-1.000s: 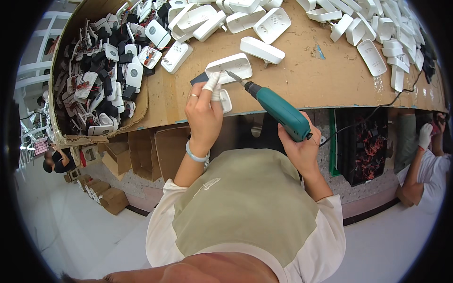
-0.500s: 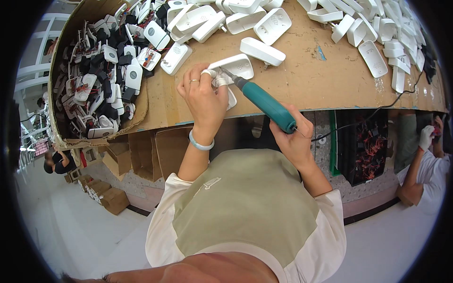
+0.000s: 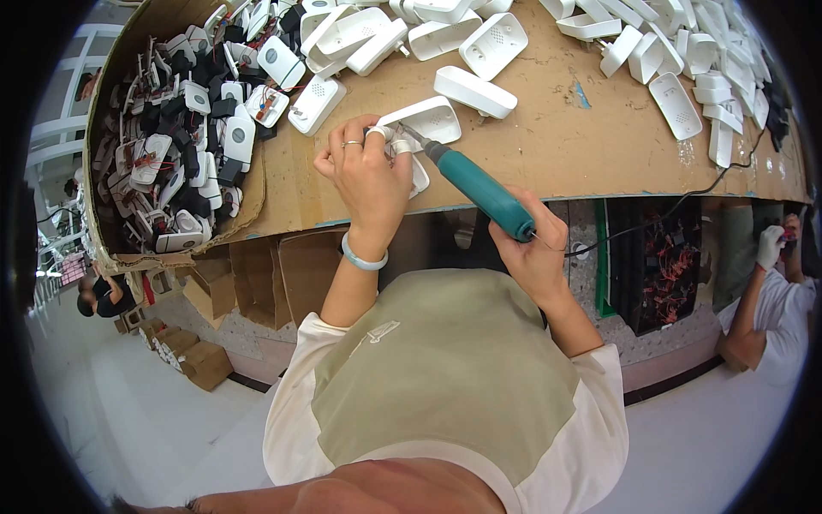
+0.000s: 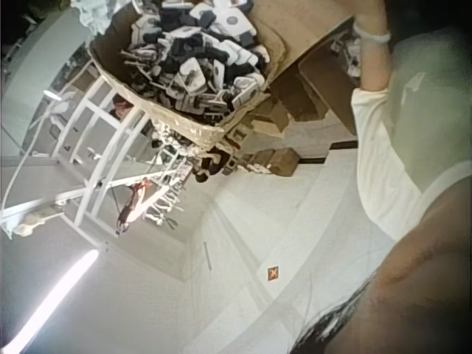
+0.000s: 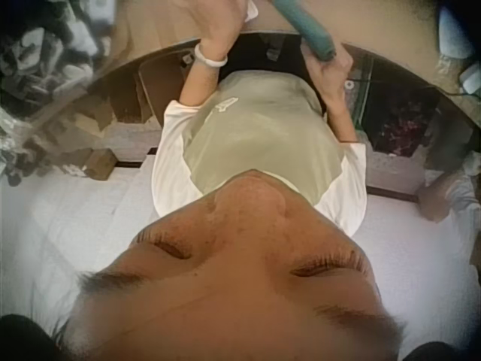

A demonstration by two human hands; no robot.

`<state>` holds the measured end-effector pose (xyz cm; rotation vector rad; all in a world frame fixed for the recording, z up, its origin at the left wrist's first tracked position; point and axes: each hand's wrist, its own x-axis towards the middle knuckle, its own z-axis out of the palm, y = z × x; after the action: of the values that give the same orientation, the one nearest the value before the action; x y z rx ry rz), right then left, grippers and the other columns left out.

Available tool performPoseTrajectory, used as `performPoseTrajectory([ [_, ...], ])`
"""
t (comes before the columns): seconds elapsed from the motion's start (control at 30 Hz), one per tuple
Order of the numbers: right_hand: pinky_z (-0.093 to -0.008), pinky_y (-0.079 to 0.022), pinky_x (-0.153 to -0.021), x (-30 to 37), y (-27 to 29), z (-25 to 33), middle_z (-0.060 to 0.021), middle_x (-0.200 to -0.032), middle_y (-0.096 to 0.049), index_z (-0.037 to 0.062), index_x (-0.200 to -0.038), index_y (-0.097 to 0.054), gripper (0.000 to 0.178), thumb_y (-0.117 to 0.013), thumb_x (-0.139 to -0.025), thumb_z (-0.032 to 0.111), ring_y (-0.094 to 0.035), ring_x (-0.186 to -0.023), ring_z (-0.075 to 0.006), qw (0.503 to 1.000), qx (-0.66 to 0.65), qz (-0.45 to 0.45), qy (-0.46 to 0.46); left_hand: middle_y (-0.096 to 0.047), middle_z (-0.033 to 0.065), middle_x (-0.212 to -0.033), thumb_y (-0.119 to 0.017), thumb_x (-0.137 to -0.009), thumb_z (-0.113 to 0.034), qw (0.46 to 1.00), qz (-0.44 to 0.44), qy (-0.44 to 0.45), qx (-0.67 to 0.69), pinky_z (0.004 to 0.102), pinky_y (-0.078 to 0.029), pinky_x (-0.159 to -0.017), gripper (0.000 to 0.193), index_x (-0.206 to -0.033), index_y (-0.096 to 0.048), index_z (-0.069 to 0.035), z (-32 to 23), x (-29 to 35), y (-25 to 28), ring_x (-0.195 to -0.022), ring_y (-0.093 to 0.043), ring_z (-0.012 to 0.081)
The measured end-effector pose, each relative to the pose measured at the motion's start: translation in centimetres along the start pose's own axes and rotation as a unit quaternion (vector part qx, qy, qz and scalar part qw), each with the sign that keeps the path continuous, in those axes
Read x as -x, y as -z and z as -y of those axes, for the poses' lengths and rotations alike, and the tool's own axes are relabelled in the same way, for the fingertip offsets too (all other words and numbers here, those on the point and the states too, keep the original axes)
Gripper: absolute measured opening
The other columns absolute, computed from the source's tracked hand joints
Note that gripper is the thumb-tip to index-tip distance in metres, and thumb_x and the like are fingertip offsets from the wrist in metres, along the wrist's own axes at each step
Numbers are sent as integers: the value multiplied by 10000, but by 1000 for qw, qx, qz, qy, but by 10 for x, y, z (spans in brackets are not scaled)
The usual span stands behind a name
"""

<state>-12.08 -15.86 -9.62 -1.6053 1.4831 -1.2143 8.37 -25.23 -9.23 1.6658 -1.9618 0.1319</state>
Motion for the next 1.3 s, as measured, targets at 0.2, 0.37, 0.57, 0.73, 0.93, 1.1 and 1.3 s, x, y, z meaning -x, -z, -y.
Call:
performPoseTrajectory([
  [0.2,-291,-522,-745,-1,0,-2,-148,-968,-698,-25,-1115,-632,331,-699,-792,-57,-673,-793,-242,1000,8,4,5,-629,76,-1123,-721,-683,-83,1000,-8,-5,-4,478,-296,-937,169,-833,-699,-10,0,0,-1,-1149,-529,278],
  [0.37,-297,-517,-723,-1,0,-2,-145,-921,-674,-12,-1098,-618,322,-700,-790,-52,-657,-760,-253,1000,9,9,-13,-630,72,-1117,-722,-678,-83,1000,-13,-6,-5,474,-296,-934,166,-826,-697,-11,1,0,-1,-1150,-528,273],
  [0.57,-295,-509,-702,-4,-2,9,-140,-885,-658,-2,-1068,-602,305,-699,-786,-60,-640,-735,-258,1000,8,2,-7,-626,69,-1099,-723,-676,-79,1000,-15,-4,-4,475,-300,-932,157,-815,-696,-12,0,0,-1,-1139,-530,267],
  [0.73,-297,-507,-694,-2,-1,5,-143,-876,-654,1,-1074,-602,314,-701,-783,-64,-640,-733,-260,1000,26,6,-8,-621,70,-1101,-724,-674,-77,1000,-15,-5,-12,480,-306,-928,156,-813,-697,-11,0,0,-1,-1139,-527,268],
  [0.93,-278,-509,-714,0,2,11,-130,-884,-667,-20,-1077,-631,289,-711,-802,-61,-646,-749,-207,1000,9,-7,-19,-622,77,-1093,-728,-672,-74,1000,-17,-4,-3,487,-310,-923,146,-798,-693,-8,0,0,-1,-1124,-528,268],
  [1.1,-261,-514,-738,19,13,10,-64,-926,-695,-35,-1019,-677,192,-728,-834,-42,-632,-787,-114,994,-42,-73,-74,-618,74,-1096,-738,-659,-66,1000,-10,-10,-13,483,-311,-917,153,-791,-690,-7,0,-1,-1,-1127,-524,266],
  [1.3,-249,-507,-723,28,20,11,-50,-877,-696,-25,-957,-707,135,-740,-826,-38,-640,-768,-96,984,-68,-131,-100,-620,78,-1103,-741,-650,-55,1000,-2,-3,-2,481,-313,-921,172,-808,-694,-4,0,-1,0,-1126,-524,269],
])
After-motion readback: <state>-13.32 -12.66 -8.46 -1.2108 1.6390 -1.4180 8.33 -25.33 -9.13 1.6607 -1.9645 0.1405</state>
